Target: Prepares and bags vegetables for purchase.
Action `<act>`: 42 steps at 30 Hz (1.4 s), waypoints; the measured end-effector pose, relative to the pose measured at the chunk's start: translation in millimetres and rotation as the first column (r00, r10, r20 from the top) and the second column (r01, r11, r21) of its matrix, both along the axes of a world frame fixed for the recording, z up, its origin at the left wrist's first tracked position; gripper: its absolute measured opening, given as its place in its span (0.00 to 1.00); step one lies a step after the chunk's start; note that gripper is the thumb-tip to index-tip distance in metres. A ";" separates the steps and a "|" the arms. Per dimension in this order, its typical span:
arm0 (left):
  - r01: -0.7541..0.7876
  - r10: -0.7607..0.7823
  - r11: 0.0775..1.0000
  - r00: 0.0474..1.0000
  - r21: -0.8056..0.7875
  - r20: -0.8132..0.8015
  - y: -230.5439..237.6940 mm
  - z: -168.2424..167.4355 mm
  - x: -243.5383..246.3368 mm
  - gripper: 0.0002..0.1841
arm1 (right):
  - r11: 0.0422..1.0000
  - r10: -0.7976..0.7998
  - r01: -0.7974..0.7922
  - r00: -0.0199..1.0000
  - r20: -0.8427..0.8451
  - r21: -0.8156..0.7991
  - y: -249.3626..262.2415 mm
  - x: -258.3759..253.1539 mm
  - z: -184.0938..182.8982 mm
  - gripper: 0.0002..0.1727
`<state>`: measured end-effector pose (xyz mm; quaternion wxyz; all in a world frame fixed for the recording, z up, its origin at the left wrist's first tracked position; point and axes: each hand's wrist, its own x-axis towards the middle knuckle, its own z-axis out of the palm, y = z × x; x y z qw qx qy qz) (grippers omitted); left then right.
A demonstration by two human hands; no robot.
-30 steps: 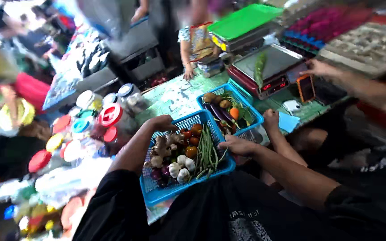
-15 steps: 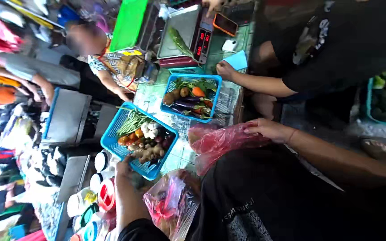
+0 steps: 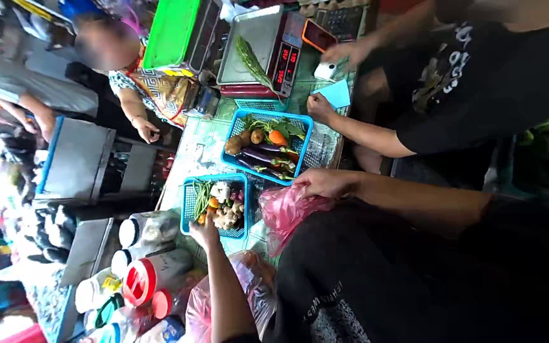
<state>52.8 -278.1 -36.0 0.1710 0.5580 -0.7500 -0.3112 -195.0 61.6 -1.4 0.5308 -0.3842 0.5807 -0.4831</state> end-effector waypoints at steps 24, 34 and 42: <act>0.287 -0.271 0.944 0.956 0.163 -0.109 122.4 90.0 -111.1 0.20 | 0.881 0.268 0.112 0.683 -0.679 0.460 -177.4 -69.2 -98.4 0.44; 0.091 -0.161 0.978 0.900 0.187 0.406 99.3 -26.8 -210.1 0.32 | 0.900 0.138 0.145 0.800 -0.583 0.412 -143.3 -59.3 -86.9 0.42; -0.006 0.164 0.847 0.955 0.532 -0.249 83.7 -13.6 -175.2 0.26 | 0.900 0.148 0.198 0.698 -0.700 0.389 -143.7 -27.5 -95.1 0.55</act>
